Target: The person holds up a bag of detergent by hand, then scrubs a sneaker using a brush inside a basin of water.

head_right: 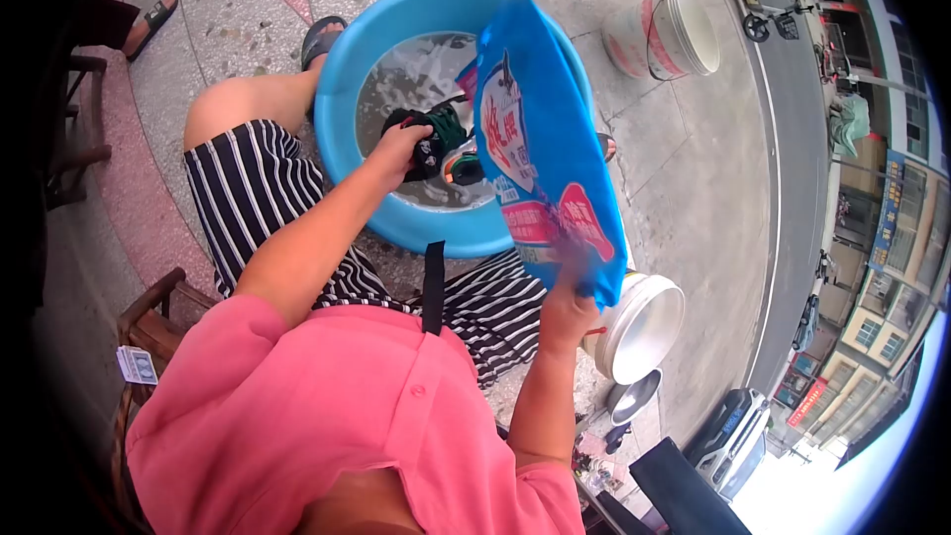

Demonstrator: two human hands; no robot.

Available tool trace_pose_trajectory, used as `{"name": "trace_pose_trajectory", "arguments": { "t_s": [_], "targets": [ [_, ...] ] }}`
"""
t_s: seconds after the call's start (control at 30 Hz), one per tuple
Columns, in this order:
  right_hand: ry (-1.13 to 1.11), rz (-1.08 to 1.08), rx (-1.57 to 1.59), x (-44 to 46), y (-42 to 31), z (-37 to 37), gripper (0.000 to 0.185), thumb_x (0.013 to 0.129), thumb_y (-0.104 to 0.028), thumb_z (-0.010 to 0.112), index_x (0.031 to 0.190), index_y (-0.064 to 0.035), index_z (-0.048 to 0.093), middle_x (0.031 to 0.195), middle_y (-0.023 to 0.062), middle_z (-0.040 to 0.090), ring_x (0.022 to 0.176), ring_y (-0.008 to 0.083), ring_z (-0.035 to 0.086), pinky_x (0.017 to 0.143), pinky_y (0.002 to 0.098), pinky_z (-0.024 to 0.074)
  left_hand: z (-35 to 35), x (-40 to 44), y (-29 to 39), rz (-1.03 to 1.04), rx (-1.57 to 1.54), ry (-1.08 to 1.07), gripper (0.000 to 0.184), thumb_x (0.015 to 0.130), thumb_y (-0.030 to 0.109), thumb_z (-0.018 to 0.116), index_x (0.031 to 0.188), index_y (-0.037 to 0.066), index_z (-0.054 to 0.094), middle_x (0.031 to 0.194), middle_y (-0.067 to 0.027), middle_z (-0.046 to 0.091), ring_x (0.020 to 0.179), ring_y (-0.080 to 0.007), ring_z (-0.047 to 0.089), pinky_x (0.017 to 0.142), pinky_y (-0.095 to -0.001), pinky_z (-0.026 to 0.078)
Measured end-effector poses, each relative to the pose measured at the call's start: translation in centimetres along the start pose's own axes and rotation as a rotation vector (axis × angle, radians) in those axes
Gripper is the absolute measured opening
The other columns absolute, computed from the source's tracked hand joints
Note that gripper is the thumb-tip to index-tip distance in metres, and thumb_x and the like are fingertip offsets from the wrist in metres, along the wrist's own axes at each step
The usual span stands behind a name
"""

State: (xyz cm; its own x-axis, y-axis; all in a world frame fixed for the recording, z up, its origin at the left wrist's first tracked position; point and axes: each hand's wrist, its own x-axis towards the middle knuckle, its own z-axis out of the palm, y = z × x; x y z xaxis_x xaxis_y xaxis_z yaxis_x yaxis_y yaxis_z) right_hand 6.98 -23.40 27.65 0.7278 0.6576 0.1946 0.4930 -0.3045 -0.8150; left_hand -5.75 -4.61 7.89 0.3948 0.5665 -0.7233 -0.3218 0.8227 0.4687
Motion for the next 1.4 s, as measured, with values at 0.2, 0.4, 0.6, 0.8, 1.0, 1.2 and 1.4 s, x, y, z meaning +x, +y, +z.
{"name": "trace_pose_trajectory", "arguments": {
  "t_s": [0.2,0.4,0.6,0.8,1.0,1.2,1.4],
  "targets": [
    [-0.014,0.065,-0.156,0.2,1.6,0.4,0.025,0.085,0.001,0.056,0.11,0.0037,0.056,0.105,0.009,0.06,0.093,0.017,0.056,0.085,0.0291,0.0437,-0.6,0.7,0.1,0.014,0.005,-0.021,0.018,0.08,0.016,0.058,0.096,0.007,0.054,0.081,-0.0039,0.059,0.074,-0.0155,0.06,0.064,-0.0318,0.049],
    [0.031,0.038,-0.051,0.2,0.8,-0.1,0.026,0.084,0.003,0.056,0.11,0.0047,0.055,0.107,0.0096,0.059,0.097,0.0186,0.055,0.089,0.0308,0.0413,-0.3,0.0,0.3,0.019,-0.041,-0.04,0.017,0.08,0.014,0.057,0.093,0.003,0.056,0.077,-0.0057,0.059,0.07,-0.0169,0.061,0.063,-0.0319,0.05],
    [0.046,-0.081,-0.122,0.4,1.8,0.5,0.019,0.087,0.002,0.052,0.104,0.0062,0.06,0.098,0.0093,0.064,0.083,0.0151,0.06,0.073,0.0256,0.0466,-0.3,0.0,0.6,0.0,-0.051,-0.022,0.018,0.081,0.015,0.057,0.095,0.005,0.054,0.082,-0.0058,0.059,0.072,-0.0173,0.061,0.064,-0.033,0.05],
    [0.081,0.067,0.007,0.0,1.2,-0.2,0.025,0.086,0.002,0.054,0.11,0.0066,0.055,0.106,0.01,0.06,0.091,0.0168,0.057,0.083,0.0282,0.0438,-0.3,0.1,0.4,-0.014,-0.032,-0.009,0.017,0.081,0.015,0.057,0.094,0.005,0.054,0.083,-0.0059,0.06,0.074,-0.0174,0.061,0.065,-0.0333,0.049],
    [0.046,0.129,-0.082,0.0,2.9,-0.4,0.028,0.085,0.001,0.054,0.112,0.0069,0.054,0.108,0.0103,0.059,0.095,0.0175,0.055,0.087,0.0291,0.0415,-0.5,1.0,-0.1,-0.018,-0.097,-0.019,0.018,0.081,0.014,0.057,0.095,0.003,0.054,0.084,-0.0072,0.06,0.075,-0.0193,0.062,0.065,-0.0353,0.051],
    [0.096,0.037,0.07,-0.2,2.9,-0.2,0.023,0.085,0.002,0.054,0.107,0.0081,0.055,0.102,0.0111,0.061,0.09,0.0178,0.058,0.081,0.0289,0.0455,-2.0,2.2,-0.6,-0.096,-0.247,-0.048,0.02,0.084,0.012,0.053,0.098,-0.002,0.05,0.089,-0.014,0.058,0.077,-0.0255,0.063,0.065,-0.0418,0.054],
    [0.171,0.135,0.142,0.3,2.1,-0.1,0.021,0.086,-0.003,0.055,0.105,0.0067,0.057,0.097,0.0092,0.063,0.085,0.016,0.059,0.076,0.0281,0.0469,-1.5,1.6,0.4,-0.252,-0.481,-0.063,0.027,0.084,0.008,0.049,0.106,-0.007,0.042,0.097,-0.0204,0.057,0.085,-0.0331,0.062,0.076,-0.0481,0.052]
  ]
}}
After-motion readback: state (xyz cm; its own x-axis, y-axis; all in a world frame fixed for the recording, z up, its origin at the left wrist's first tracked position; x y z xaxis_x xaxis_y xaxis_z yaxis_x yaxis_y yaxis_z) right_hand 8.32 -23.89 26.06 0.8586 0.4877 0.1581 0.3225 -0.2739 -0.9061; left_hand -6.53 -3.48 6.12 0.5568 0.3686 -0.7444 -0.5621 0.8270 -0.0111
